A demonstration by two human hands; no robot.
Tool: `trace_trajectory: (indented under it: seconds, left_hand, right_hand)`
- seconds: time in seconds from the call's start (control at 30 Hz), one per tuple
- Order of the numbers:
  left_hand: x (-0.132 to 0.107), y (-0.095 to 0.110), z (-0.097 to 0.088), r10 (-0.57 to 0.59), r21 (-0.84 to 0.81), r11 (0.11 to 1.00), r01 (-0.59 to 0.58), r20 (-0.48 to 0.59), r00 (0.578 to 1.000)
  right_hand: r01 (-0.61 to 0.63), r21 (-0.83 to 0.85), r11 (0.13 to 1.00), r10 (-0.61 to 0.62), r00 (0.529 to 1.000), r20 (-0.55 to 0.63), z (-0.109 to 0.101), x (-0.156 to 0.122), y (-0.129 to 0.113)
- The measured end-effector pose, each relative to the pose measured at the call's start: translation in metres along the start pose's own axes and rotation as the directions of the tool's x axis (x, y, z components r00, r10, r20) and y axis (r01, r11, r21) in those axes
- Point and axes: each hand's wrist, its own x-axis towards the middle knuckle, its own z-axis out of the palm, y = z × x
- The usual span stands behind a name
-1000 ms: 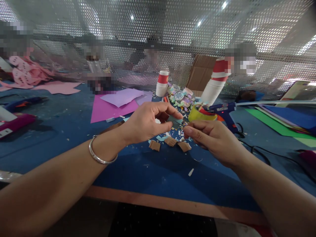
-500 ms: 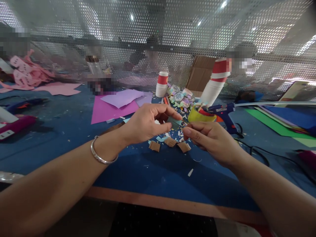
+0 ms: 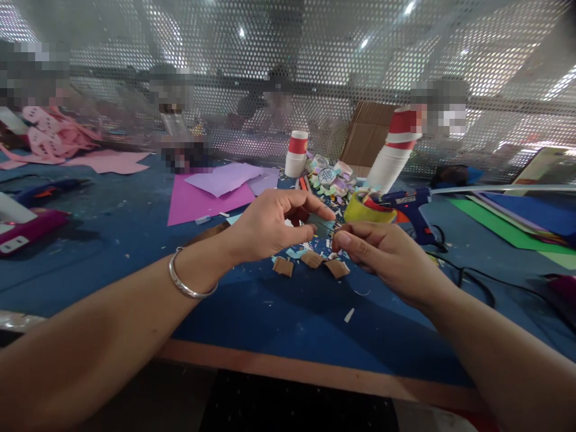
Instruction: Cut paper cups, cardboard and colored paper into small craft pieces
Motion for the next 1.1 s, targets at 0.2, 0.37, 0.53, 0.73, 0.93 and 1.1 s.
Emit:
trace_trajectory:
  seconds: [0.2,0.37,0.53,0.73,0.93,1.1]
  left_hand:
    - [0.0005,-0.0016,-0.0005,-0.042,-0.036,0.999,0.041,-0.014,0.999]
    - [0.0005,-0.0005,-0.0007,-0.036,-0.053,0.998,0.035,-0.015,0.999]
    - [0.0003,-0.0005,-0.0002,-0.029,-0.057,0.998,0.029,-0.002,1.000]
    - [-0.0005,-0.0016,-0.0012,-0.017,-0.042,0.999,0.017,0.005,1.000]
    - [-0.0005,-0.0009,-0.0002,-0.012,-0.048,0.999,0.013,0.014,1.000]
    - [0.0008,-0.0022,-0.0002,-0.017,-0.056,0.998,0.017,0.015,1.000]
  right_hand:
    - [0.009,-0.028,1.000,-0.009,0.999,-0.032,-0.0015,-0.0008,0.0044]
    - [0.005,-0.008,1.000,-0.005,0.999,-0.041,-0.0004,0.0000,0.0055]
    - [0.008,-0.032,0.999,-0.010,0.998,-0.056,-0.0007,0.0005,0.0059]
    - [0.000,-0.046,0.999,-0.003,0.999,-0.052,-0.0006,0.0011,0.0080]
    - [0.001,-0.064,0.998,-0.004,0.998,-0.056,-0.0010,0.0017,0.0081]
    - [0.038,-0.117,0.992,-0.046,0.997,-0.067,-0.0026,0.0006,0.0075]
